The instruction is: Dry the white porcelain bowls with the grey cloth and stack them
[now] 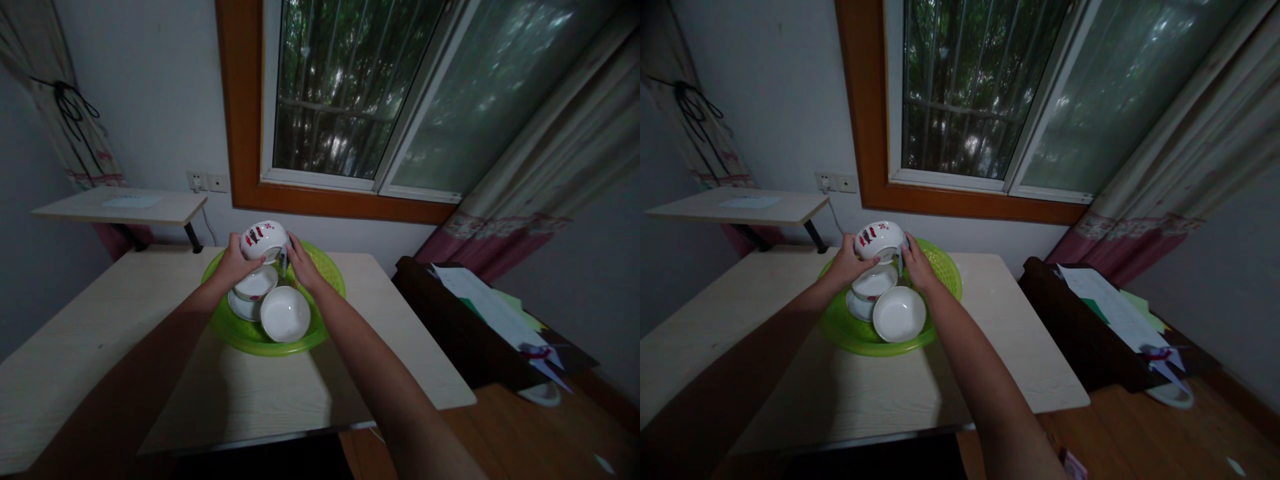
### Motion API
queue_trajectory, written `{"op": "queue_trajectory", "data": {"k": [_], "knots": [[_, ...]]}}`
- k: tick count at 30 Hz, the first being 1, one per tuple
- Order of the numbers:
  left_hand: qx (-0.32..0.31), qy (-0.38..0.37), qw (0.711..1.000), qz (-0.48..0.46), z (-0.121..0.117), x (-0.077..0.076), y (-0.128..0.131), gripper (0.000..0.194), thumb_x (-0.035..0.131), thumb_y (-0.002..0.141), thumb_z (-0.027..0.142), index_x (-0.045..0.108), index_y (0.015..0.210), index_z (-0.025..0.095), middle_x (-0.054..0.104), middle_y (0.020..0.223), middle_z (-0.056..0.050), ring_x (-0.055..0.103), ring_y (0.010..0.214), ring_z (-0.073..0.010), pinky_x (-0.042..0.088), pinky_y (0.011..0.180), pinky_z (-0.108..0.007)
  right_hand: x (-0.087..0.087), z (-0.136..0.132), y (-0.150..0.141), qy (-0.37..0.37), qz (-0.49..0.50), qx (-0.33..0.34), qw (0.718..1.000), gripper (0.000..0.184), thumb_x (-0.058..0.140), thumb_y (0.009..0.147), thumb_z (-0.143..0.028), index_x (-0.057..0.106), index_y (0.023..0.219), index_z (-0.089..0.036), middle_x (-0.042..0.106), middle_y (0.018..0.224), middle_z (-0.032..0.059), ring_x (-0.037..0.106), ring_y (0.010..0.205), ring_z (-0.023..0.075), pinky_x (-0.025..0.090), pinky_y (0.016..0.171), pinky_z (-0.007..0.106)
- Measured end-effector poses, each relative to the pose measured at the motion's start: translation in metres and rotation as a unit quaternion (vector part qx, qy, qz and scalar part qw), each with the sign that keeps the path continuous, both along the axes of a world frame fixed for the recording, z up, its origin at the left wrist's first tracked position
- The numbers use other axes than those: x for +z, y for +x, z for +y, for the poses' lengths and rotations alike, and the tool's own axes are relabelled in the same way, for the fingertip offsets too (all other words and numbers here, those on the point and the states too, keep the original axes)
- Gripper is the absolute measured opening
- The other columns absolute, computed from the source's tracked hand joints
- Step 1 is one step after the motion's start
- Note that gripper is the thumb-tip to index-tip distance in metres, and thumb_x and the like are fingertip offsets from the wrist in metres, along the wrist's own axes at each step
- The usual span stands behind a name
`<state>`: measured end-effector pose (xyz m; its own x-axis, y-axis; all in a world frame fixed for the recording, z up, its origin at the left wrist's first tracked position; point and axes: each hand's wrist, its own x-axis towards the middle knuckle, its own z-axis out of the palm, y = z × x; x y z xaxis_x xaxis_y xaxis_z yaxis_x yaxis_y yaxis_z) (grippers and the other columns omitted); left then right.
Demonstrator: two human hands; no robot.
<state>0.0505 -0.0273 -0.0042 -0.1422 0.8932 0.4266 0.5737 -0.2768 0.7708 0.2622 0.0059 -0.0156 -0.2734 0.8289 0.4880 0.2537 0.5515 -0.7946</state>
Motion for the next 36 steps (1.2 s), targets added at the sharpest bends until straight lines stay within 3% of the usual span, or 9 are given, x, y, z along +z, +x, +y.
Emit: {"op": "queue_trajectory", "data": {"k": [7,14,20,30,36], "knots": [[-0.022,-0.018,0.999,0.038,-0.005,0.005,0.005,0.057,0.078,0.066,0.040,0.037,0.102,0.026,0.064,0.100,-0.004,0.066,0.089,-0.0219,0.051,0.073,-0.032,0.008,-0.004,0.000,0.058,-0.003,-0.016,0.998,0.066,0.043,0.098,-0.063,0.043,0.151,-0.024,0.047,0.156,0.0091,0.044,0.144,0.0235,0.030,0.123,0.043],[-0.056,-0.011,0.995,0.076,-0.004,-0.004,0.007,0.054,0.077,0.065,0.040,0.039,0.101,0.026,0.063,0.096,-0.002,0.065,0.086,-0.0218,0.050,0.071,-0.032,0.020,-0.014,-0.005,0.156,-0.036,-0.002,0.987,0.053,0.049,0.099,-0.053,0.050,0.146,-0.027,0.052,0.150,0.0091,0.045,0.142,0.0231,0.031,0.123,0.043],[-0.023,-0.019,0.998,0.049,-0.011,0.005,0.007,0.057,0.079,0.065,0.042,0.039,0.102,0.026,0.063,0.098,-0.002,0.065,0.086,-0.0206,0.049,0.068,-0.029,0.010,0.000,-0.001,0.062,0.050,-0.040,0.996,0.058,0.044,0.098,-0.061,0.053,0.142,-0.024,0.056,0.146,0.0107,0.050,0.137,0.0241,0.034,0.120,0.044],[-0.031,-0.024,0.999,0.006,-0.004,0.000,0.002,0.060,0.078,0.067,0.041,0.037,0.107,0.026,0.064,0.111,-0.006,0.066,0.096,-0.0222,0.052,0.076,-0.032,-0.002,0.010,0.000,-0.059,0.120,0.024,0.991,0.063,0.050,0.094,-0.063,0.053,0.141,-0.021,0.057,0.146,0.0094,0.054,0.134,0.0232,0.039,0.119,0.041],[-0.039,-0.022,0.999,0.000,-0.004,0.002,0.005,0.070,0.081,0.063,0.043,0.036,0.114,0.026,0.062,0.116,-0.008,0.065,0.106,-0.0245,0.052,0.089,-0.037,0.000,0.005,-0.002,-0.031,0.111,0.020,0.993,0.056,0.054,0.092,-0.061,0.058,0.132,-0.023,0.063,0.136,0.0074,0.057,0.127,0.0228,0.044,0.113,0.040]]}}
